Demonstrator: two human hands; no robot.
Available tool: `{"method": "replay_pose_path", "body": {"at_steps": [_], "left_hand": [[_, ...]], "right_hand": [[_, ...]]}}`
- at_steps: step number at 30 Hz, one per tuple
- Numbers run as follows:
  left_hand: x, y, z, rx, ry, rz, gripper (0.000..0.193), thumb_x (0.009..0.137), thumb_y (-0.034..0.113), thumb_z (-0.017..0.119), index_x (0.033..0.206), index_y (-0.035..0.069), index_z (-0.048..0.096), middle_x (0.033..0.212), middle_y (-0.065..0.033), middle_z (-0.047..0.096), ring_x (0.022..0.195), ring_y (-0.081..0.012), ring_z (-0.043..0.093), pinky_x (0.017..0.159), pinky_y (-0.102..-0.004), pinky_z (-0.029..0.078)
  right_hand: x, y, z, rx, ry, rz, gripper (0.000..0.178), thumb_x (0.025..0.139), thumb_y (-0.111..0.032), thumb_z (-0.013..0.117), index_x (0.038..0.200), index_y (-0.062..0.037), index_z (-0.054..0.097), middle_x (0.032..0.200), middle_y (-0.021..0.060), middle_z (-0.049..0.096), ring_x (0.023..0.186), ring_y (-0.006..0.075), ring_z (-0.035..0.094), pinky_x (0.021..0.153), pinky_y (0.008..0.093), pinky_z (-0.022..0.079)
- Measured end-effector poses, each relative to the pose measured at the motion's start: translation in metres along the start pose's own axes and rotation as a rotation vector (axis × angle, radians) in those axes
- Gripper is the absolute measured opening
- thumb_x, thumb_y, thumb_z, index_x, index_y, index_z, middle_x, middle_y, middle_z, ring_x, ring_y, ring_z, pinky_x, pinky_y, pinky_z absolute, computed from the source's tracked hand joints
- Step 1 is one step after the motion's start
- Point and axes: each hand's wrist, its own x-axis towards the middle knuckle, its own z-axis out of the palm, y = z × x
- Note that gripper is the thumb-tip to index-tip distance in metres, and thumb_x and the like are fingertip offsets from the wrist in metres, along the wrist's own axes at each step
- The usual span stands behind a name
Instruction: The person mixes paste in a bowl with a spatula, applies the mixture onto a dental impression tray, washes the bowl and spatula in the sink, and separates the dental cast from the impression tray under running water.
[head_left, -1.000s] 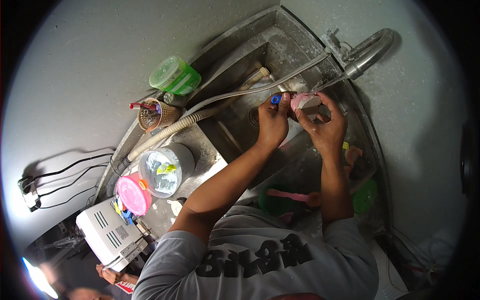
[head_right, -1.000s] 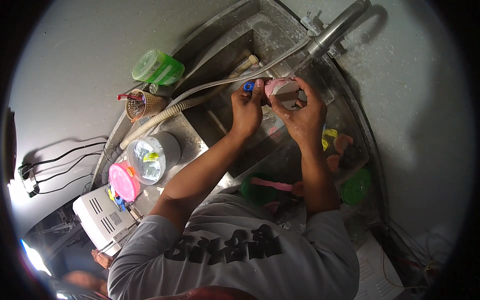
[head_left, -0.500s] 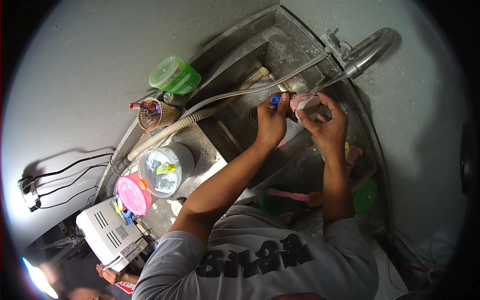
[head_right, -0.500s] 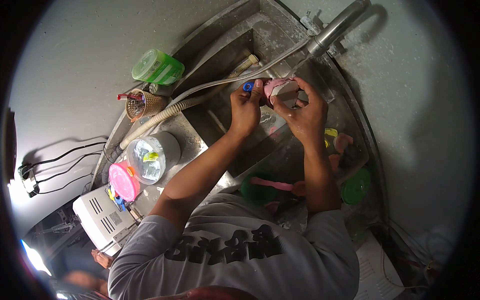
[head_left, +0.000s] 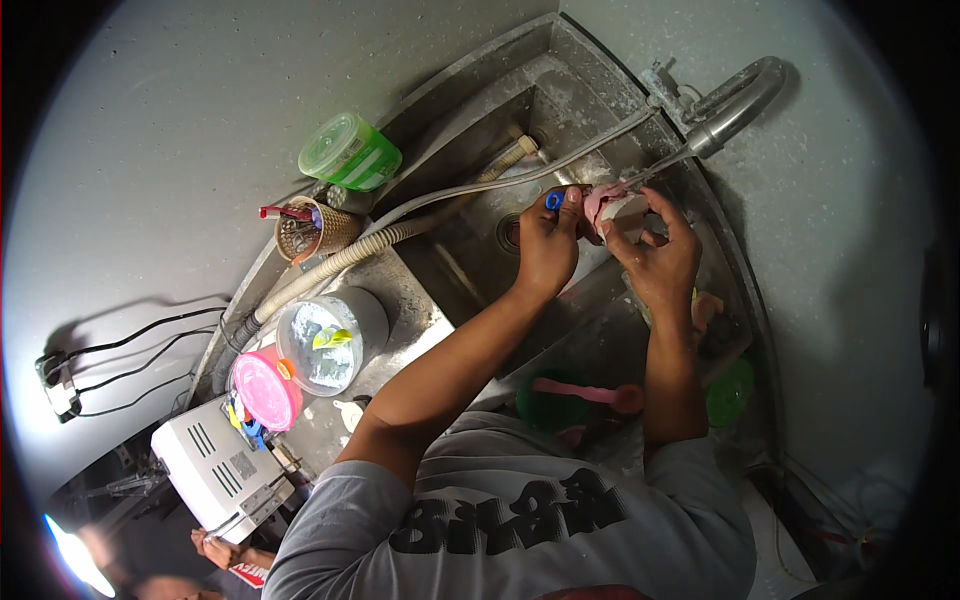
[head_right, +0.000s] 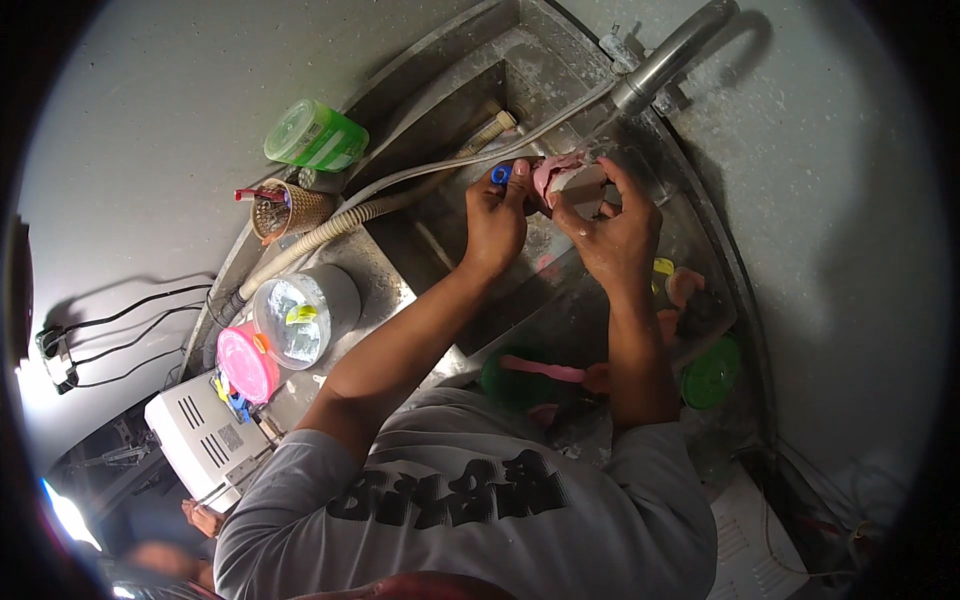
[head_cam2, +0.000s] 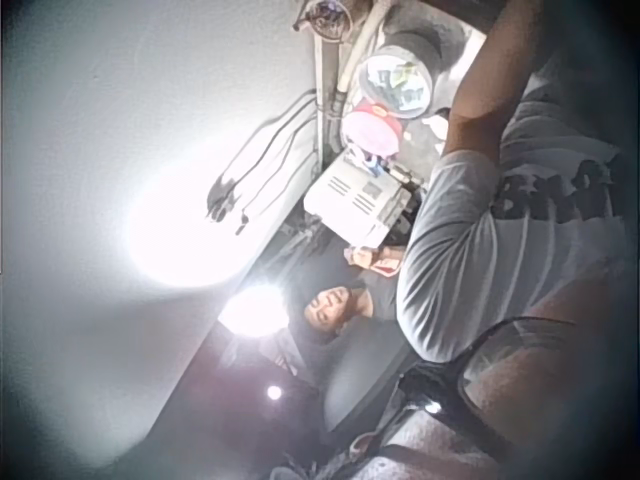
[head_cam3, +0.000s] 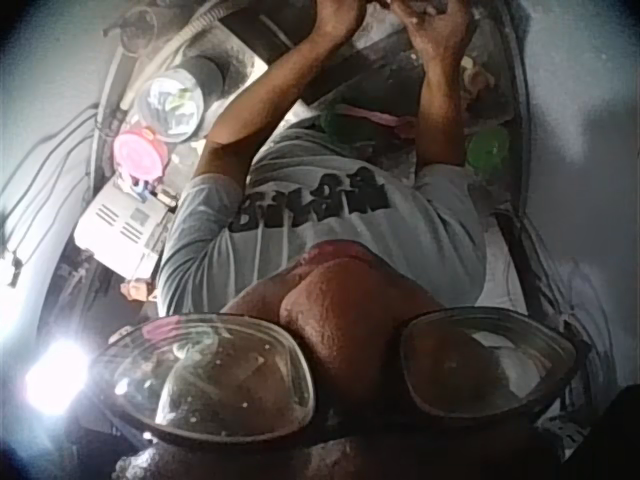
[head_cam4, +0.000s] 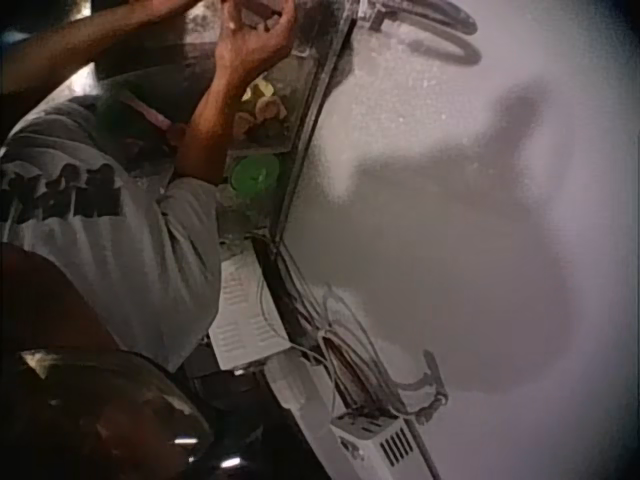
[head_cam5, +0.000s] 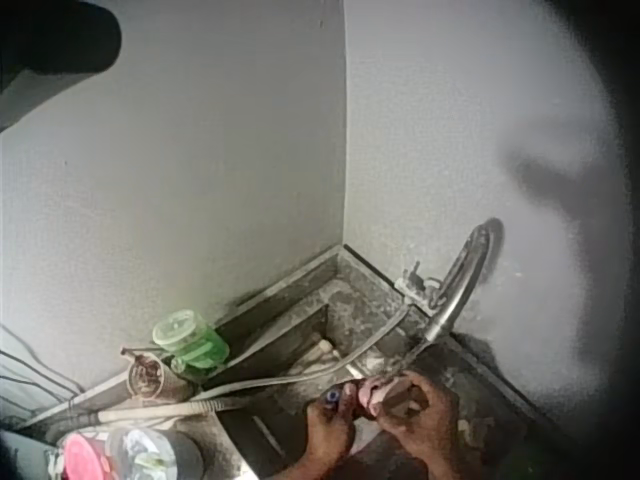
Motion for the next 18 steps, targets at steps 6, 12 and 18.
{"method": "replay_pose_path", "body": {"at_steps": [6, 12, 18], "left_hand": [[0.009, -0.017, -0.003, -0.165, 0.046, -0.146, 0.033, 0.102, 0.024, 0.047, 0.089, -0.003, 0.061, 0.078, -0.0091, 0.065, 0.065, -0.0184, 0.063, 0.063, -0.0338, 0.056], [0.05, -0.035, 0.011, -0.474, 0.189, -0.552, 0.025, 0.102, 0.021, 0.044, 0.105, -0.001, 0.054, 0.1, -0.0145, 0.064, 0.087, -0.0289, 0.065, 0.079, -0.0454, 0.055], [0.054, -0.007, 0.029, -0.605, -0.037, -0.587, 0.03, 0.104, 0.021, 0.034, 0.118, 0.001, 0.051, 0.118, -0.0148, 0.059, 0.108, -0.0284, 0.058, 0.098, -0.0471, 0.045]], "right_hand": [[0.002, 0.01, -0.011, 0.15, 0.005, -0.01, 0.055, 0.072, -0.01, 0.081, 0.12, 0.0053, 0.059, 0.113, 0.017, 0.062, 0.101, 0.0215, 0.063, 0.082, 0.0341, 0.056], [0.01, 0.001, -0.05, 0.493, -0.118, -0.021, 0.052, 0.077, -0.005, 0.075, 0.123, 0.0101, 0.055, 0.12, 0.016, 0.061, 0.107, 0.0196, 0.06, 0.089, 0.0327, 0.052], [0.01, 0.0, -0.084, 0.439, -0.045, -0.079, 0.056, 0.077, -0.015, 0.072, 0.124, 0.0103, 0.055, 0.12, 0.0173, 0.062, 0.111, 0.0228, 0.058, 0.101, 0.0362, 0.041]]}}
